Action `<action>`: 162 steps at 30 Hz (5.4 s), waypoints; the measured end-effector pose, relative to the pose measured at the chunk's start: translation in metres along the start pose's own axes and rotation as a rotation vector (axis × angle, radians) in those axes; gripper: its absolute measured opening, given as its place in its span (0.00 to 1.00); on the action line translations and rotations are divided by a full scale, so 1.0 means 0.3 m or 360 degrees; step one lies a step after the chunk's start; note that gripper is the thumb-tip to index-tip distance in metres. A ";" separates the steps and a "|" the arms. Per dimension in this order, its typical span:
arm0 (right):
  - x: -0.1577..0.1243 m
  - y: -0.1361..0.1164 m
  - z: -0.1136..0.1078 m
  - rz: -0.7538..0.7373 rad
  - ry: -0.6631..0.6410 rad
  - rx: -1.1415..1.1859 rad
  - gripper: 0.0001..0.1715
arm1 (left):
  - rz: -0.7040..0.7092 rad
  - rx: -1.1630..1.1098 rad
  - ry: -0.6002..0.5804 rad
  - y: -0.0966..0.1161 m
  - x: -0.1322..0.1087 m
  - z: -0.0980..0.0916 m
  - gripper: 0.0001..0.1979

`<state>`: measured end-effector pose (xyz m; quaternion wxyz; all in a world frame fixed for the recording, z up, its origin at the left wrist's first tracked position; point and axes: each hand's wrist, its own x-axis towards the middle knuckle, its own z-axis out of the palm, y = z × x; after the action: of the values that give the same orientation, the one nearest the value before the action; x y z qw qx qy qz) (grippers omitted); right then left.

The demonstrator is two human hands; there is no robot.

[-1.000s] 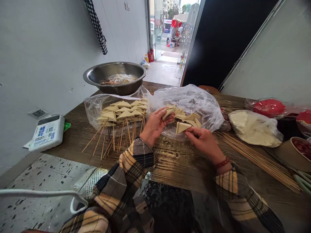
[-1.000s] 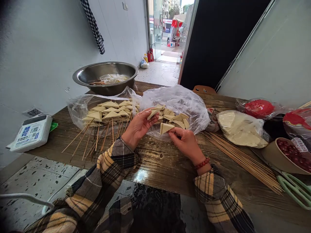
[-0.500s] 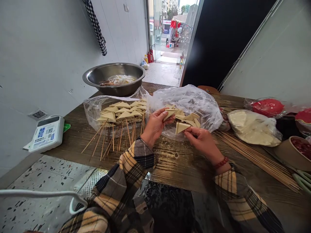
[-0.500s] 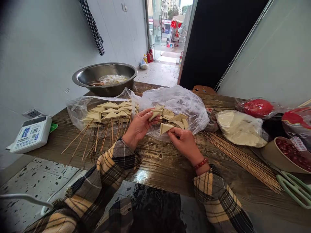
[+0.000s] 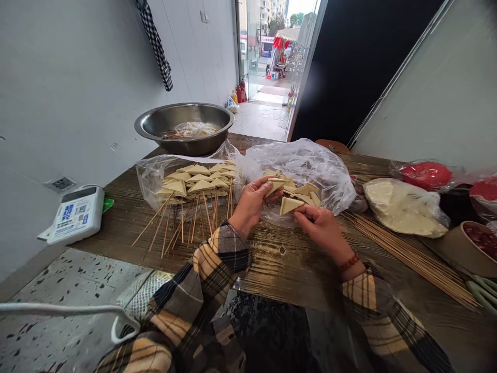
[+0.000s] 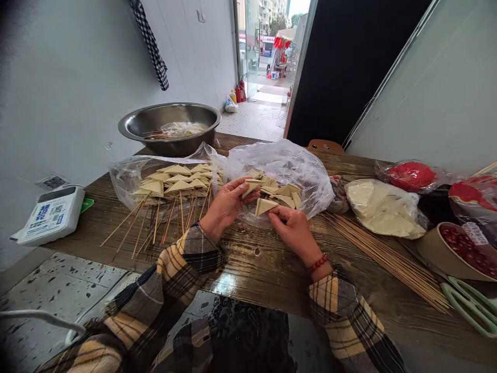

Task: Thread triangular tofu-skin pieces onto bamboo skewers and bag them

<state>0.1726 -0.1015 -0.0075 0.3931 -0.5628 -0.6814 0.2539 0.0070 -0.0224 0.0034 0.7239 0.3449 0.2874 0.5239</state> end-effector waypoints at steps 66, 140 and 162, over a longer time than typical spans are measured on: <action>-0.004 0.027 0.035 -0.0013 0.0132 0.0086 0.16 | 0.0004 -0.0008 -0.0235 -0.014 -0.028 0.017 0.14; 0.009 0.007 0.067 -0.0078 0.0257 0.0030 0.15 | -0.0111 -0.0101 -0.0277 -0.054 -0.042 0.056 0.17; 0.018 0.041 -0.017 0.0156 0.0742 0.0411 0.22 | 0.0799 0.1892 0.0162 -0.029 0.056 -0.080 0.09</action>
<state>0.1834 -0.0937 -0.0129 0.5951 -0.5837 -0.5062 0.2211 -0.0019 -0.0035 -0.0186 0.2504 0.7183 0.4730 0.4445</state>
